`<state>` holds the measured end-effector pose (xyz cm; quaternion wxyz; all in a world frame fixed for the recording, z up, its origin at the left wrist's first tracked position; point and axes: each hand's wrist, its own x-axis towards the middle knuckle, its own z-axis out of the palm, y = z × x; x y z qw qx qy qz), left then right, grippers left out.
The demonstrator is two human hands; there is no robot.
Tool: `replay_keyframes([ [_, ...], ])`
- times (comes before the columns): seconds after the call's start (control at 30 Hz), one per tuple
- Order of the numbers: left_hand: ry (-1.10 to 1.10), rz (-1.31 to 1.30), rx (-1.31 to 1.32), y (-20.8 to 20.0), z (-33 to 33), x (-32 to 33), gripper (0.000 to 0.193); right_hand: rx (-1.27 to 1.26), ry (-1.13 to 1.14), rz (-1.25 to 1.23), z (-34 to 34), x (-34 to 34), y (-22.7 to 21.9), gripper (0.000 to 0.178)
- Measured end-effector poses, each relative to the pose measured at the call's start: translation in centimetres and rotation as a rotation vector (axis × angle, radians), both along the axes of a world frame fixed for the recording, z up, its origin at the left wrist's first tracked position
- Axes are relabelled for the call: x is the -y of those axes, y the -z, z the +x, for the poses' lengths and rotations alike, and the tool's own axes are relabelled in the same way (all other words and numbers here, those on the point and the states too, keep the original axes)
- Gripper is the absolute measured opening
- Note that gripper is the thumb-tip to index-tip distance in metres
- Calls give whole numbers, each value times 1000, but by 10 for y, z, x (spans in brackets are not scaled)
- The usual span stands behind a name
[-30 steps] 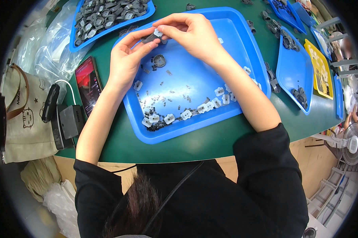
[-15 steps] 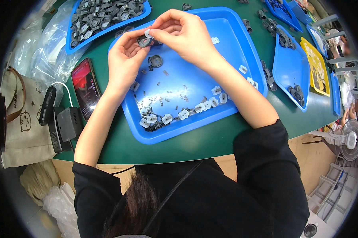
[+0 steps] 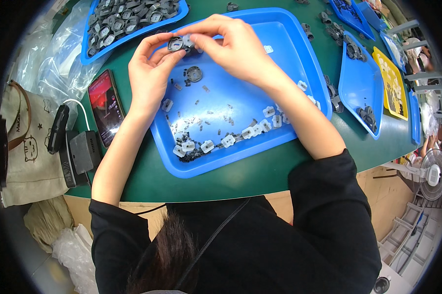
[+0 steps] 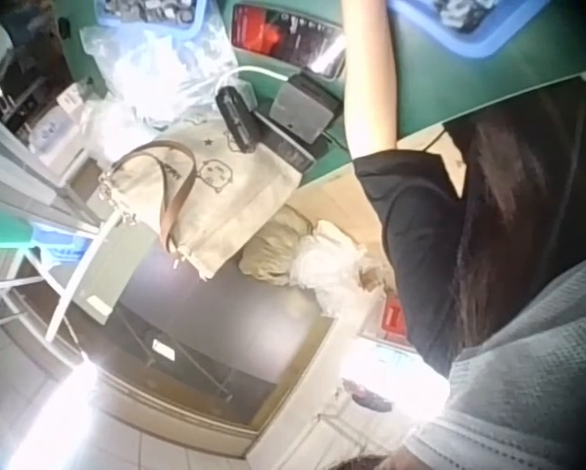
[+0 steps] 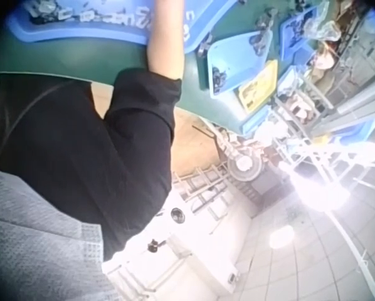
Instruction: The person assembles small components by picking up plastic housings and white plastic inserts from trays, fitting the inserts into the housings by hand, and setting the assembled parts down.
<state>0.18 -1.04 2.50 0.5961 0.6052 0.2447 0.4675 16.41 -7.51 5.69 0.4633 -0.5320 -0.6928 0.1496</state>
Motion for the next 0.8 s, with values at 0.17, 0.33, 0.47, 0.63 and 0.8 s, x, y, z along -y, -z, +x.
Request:
replay_keyframes([
  [0.17,74,4,11,-1,0,0,35,-517,-63,-211,1,-2,-1,23],
  [0.33,134,-24,26,-4,-1,2,35,-632,-120,-274,5,-1,-3,24],
  [0.47,146,-81,15,-5,-3,3,35,-616,-111,-318,0,3,-11,26],
  [0.63,149,-88,-23,-5,-2,2,39,-496,-99,-333,3,3,-11,25],
  [0.8,156,83,-27,-1,2,3,42,-246,-36,-173,9,0,-2,21],
])
